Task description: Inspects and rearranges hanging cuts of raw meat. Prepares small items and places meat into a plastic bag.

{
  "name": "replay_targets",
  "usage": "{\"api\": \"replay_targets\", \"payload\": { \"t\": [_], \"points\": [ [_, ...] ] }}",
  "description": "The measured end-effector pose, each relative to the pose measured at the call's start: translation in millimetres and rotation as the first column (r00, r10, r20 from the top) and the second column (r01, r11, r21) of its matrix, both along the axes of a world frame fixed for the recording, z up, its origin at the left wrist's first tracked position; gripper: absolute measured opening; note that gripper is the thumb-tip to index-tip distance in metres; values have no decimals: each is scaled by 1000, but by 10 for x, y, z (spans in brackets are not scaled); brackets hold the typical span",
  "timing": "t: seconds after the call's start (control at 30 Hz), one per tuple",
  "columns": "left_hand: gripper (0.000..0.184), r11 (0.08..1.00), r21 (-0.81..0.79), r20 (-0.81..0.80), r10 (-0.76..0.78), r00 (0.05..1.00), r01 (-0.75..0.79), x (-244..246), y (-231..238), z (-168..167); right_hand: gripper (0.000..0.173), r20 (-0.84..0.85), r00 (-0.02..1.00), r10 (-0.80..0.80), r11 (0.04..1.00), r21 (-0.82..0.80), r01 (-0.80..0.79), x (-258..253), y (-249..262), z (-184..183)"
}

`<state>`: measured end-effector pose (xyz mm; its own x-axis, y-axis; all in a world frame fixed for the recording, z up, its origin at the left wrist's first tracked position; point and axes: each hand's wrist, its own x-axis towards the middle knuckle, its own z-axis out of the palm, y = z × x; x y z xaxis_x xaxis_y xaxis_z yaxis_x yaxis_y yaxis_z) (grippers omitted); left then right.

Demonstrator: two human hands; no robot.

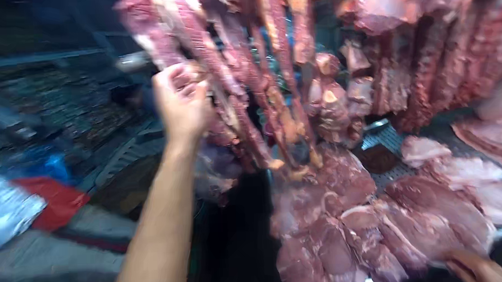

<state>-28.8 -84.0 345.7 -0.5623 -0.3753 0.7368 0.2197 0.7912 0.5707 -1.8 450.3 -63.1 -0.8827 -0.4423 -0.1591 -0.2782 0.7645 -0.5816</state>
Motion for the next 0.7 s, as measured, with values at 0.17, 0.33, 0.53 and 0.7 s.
{"api": "replay_targets", "payload": {
  "t": [0.17, 0.33, 0.53, 0.7],
  "points": [
    [49, 927, -52, 191, -355, 915, 371, 222, -190, -980, 23, -79, 994, -77, 995, -66, 72, 130, 262, -236],
    [40, 853, 37, 440, -482, 758, 521, 336, 384, -1941, 26, 35, 998, -51, 998, -18, 52, 88, 391, -206],
    [27, 856, 193, 631, -482, 608, 479, 170, 1387, -2849, 27, 32, 997, -66, 998, -10, 66, 0, 625, -157],
    [24, 797, 341, 638, -586, 499, 499, -5, 2170, -3291, 29, 53, 990, -133, 991, -24, 134, -148, 1040, -195]
  ]
}}
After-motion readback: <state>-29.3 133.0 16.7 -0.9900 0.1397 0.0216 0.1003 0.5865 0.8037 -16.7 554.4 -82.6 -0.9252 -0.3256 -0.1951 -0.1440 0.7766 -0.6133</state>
